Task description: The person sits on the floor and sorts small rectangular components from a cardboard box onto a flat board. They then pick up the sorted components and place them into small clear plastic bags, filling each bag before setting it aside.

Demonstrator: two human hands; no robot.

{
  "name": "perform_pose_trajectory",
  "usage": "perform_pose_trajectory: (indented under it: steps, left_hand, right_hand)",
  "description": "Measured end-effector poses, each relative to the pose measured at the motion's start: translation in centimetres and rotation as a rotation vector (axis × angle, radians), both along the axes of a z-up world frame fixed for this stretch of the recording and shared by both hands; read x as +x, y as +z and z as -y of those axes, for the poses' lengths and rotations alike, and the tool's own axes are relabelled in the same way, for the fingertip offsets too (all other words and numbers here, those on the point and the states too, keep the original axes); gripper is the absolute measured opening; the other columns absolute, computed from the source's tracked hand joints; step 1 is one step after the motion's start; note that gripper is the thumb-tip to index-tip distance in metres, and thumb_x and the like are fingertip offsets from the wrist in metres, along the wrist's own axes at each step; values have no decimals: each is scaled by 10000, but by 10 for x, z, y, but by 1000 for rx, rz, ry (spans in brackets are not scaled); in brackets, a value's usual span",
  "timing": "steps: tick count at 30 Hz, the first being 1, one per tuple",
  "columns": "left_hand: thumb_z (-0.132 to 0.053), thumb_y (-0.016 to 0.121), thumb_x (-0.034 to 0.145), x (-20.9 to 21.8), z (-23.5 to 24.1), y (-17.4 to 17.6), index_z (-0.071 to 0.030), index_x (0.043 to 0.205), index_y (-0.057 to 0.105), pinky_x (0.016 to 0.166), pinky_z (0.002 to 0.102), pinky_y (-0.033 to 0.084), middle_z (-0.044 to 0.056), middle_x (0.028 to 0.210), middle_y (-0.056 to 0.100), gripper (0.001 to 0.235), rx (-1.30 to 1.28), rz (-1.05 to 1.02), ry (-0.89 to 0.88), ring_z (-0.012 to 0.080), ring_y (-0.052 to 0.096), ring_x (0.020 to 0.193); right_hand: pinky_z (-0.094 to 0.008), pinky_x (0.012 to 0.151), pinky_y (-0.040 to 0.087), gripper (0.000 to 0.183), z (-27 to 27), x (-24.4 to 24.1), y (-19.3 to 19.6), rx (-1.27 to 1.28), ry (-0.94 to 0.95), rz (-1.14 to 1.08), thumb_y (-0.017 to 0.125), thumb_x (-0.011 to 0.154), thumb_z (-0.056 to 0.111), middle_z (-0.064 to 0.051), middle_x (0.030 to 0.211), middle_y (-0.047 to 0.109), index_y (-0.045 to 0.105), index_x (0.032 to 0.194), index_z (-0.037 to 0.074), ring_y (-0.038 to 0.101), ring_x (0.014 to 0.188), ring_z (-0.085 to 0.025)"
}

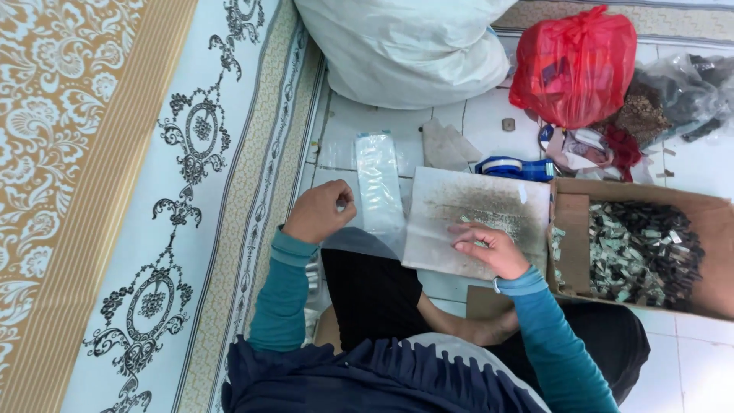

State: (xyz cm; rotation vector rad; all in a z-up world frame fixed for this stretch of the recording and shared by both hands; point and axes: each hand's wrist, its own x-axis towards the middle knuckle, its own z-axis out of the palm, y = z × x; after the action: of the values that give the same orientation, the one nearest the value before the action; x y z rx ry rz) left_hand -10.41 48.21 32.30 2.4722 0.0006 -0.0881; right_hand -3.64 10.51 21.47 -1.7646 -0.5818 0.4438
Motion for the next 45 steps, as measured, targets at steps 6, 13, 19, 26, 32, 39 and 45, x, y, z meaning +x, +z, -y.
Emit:
perform_pose_trajectory:
  steps: [6, 13, 19, 26, 32, 39, 45]
  left_hand:
    - [-191, 679, 967, 27, 46, -120, -127, 1273, 560, 1032, 560, 455, 173, 1333, 530, 335, 396, 236, 214, 354, 584, 1215]
    - [-254, 598, 1023, -23, 174, -83, -119, 1293, 590, 787, 412, 567, 85, 979, 603, 302, -538, -10, 130, 240, 669, 888]
    - [-363, 720, 937, -42, 209, -86, -86, 1467, 399, 754, 379, 534, 61, 971, 551, 679, -746, -197, 147, 201, 609, 876]
    - [-204, 764, 908, -41, 194, -112, -93, 1533, 318, 773, 380, 540, 98, 1020, 576, 775, -786, -215, 13, 215, 630, 916]
    - [-27, 624, 896, -53, 194, -117, -110, 1545, 334, 737, 418, 559, 151, 1005, 586, 716, -678, -244, 18, 281, 642, 887]
    - [33, 535, 903, -60, 177, -95, -81, 1516, 358, 721, 464, 562, 185, 956, 626, 649, -490, -164, 131, 357, 662, 849]
    - [11, 507, 895, -64, 178, -78, -115, 1533, 361, 750, 442, 558, 172, 1032, 600, 667, -243, -82, 164, 352, 644, 916]
  right_hand:
    - [-297, 708, 503, 141, 8, -18, -3, 56, -173, -57, 827, 896, 131, -40, 730, 655, 788, 824, 16, 559, 736, -108]
    - [-253, 547, 440, 282, 9, -23, -64, -62, -389, -45, 908, 839, 273, -19, 591, 596, 740, 693, 99, 538, 594, -51]
    - [-243, 520, 383, 363, -8, -43, -91, -3, -467, -178, 868, 886, 295, -21, 506, 534, 681, 645, 97, 471, 537, -75]
    - [-218, 549, 415, 392, -13, -65, -115, 190, -456, -377, 839, 934, 298, 3, 568, 617, 672, 645, 91, 539, 603, -64]
    - [-206, 531, 380, 424, -19, -68, -80, 40, -310, -279, 871, 873, 278, 1, 505, 547, 622, 590, 85, 500, 555, -62]
    - [-258, 563, 440, 359, -8, -66, -76, -165, -299, -136, 885, 850, 298, -59, 582, 613, 684, 692, 46, 552, 596, -96]
    - [-327, 702, 547, 110, -18, -74, -42, -318, -312, 87, 841, 827, 221, -25, 723, 742, 781, 867, 138, 719, 726, -196]
